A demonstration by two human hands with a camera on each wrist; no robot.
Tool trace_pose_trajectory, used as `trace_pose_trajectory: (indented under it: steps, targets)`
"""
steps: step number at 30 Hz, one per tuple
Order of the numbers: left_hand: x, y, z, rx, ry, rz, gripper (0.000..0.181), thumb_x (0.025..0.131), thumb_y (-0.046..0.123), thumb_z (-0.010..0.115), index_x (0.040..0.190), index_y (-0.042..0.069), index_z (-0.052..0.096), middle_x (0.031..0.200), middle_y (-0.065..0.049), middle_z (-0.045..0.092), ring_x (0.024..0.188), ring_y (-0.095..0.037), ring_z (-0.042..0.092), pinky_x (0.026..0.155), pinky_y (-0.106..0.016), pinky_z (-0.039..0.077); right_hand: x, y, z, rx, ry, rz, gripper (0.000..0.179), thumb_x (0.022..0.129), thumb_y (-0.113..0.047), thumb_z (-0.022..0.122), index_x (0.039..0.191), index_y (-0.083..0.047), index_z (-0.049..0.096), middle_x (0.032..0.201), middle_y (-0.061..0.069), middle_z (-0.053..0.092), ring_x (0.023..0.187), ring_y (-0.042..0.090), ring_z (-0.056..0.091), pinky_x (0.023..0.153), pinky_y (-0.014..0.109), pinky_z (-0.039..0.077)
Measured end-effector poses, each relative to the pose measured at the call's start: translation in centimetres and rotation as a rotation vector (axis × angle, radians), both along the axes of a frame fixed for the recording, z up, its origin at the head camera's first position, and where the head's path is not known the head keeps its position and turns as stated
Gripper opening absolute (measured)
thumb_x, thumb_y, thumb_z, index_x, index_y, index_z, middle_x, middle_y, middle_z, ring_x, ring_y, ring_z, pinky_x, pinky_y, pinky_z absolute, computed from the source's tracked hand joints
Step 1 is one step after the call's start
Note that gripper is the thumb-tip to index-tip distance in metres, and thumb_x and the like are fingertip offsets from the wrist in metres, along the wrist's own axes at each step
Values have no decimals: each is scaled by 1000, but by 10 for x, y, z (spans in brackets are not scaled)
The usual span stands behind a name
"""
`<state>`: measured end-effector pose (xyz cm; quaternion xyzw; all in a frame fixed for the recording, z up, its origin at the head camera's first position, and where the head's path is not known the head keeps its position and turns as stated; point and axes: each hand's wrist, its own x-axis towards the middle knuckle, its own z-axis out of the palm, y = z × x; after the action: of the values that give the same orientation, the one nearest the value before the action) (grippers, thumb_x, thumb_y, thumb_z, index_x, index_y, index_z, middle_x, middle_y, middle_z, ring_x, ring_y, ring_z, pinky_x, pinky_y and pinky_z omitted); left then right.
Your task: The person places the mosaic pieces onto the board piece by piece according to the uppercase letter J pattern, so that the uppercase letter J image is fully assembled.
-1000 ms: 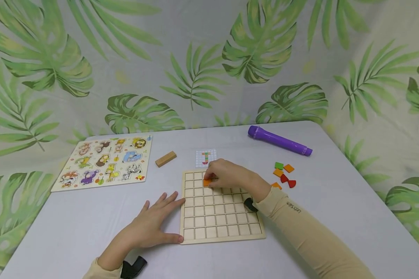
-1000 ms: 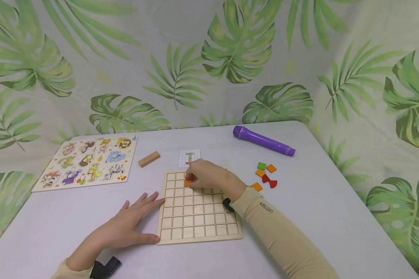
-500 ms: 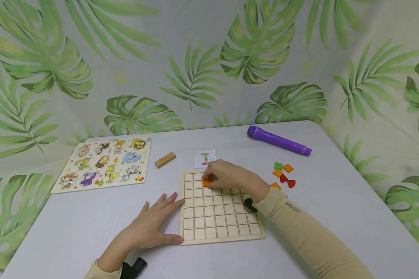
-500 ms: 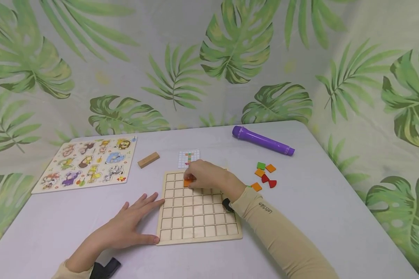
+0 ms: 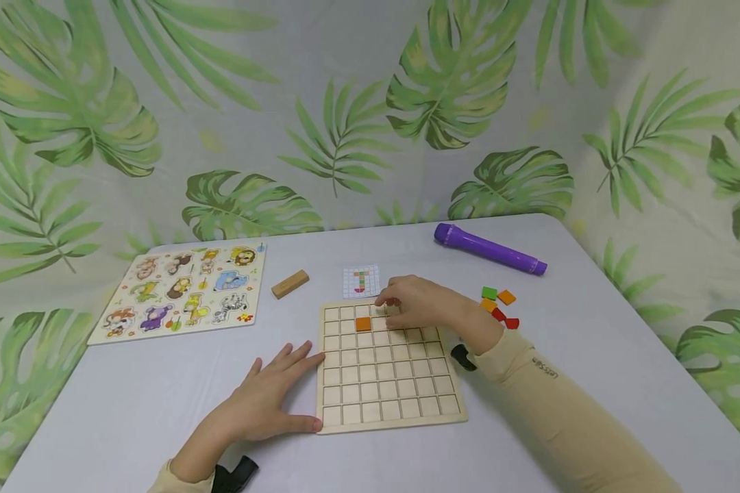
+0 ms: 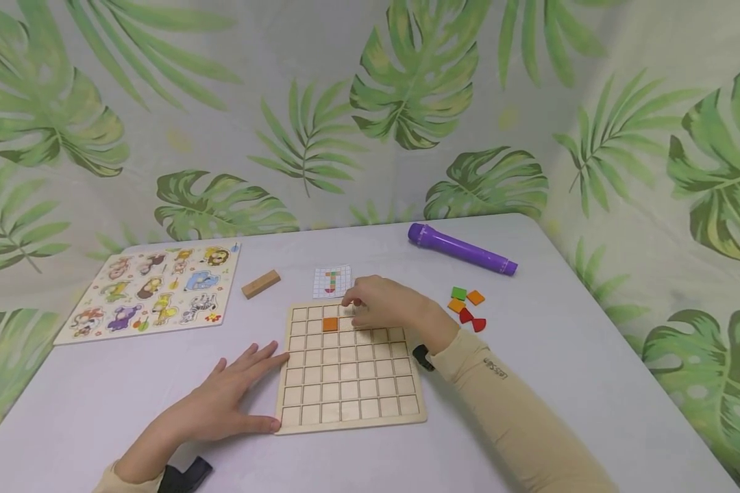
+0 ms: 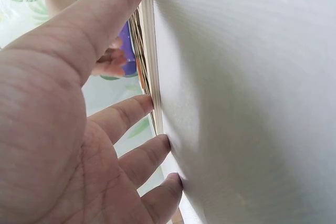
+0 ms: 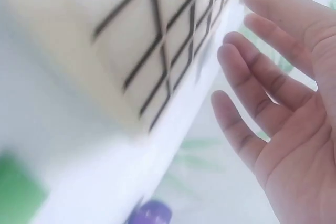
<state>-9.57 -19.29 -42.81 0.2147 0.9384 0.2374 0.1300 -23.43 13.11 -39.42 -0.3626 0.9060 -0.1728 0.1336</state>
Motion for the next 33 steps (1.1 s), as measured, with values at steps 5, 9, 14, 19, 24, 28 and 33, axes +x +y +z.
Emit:
trace_pose_trajectory:
  steps: [5,9,14,19,24,28,33]
  targets:
    - [1,-1,0,0,6,-2,105,77,66,88,164,26,45,177,-10,34,164,-49,25,118,-89,14,0,28,5,3,-12,-66,37,99,-21,78,134,-8,74,115,9,71,106,25,66,96,42,56]
    - [1,-1,-1,-1,10,-2,104,78,66,87,165,26,45,177,-9,34,164,-48,25,118,-88,15,1,53,8,13,-1,-114,36,99,-20,78,133,-8,74,118,10,72,112,27,67,100,46,57]
    - [1,-1,-2,6,9,0,104,77,65,88,164,26,45,177,-9,34,164,-49,25,118,-88,14,7,79,11,39,-12,-153,36,98,-18,79,132,-7,74,117,10,73,112,28,68,101,48,58]
    - [0,-1,-3,10,9,3,104,78,64,88,164,26,46,177,-10,34,164,-49,24,118,-89,14,15,96,12,62,-68,-191,38,97,-21,81,133,-10,74,116,8,72,110,26,67,99,47,58]
    - [0,-2,-2,1,-5,9,105,77,66,88,165,26,45,177,-9,33,164,-48,23,119,-88,13,24,108,11,64,-124,-219,37,95,-24,84,129,-12,76,114,7,72,108,24,66,94,42,57]
    - [0,-2,-2,3,-4,2,105,78,66,87,165,27,44,177,-9,32,164,-48,23,119,-88,13,30,115,10,46,-131,-223,36,91,-23,87,123,-9,77,108,5,72,102,21,65,91,39,56]
    - [0,-1,-2,3,0,1,105,78,66,88,165,28,44,177,-9,32,164,-48,23,119,-88,13,34,120,8,34,-108,-200,37,88,-25,90,119,-8,78,105,2,73,98,17,65,90,35,57]
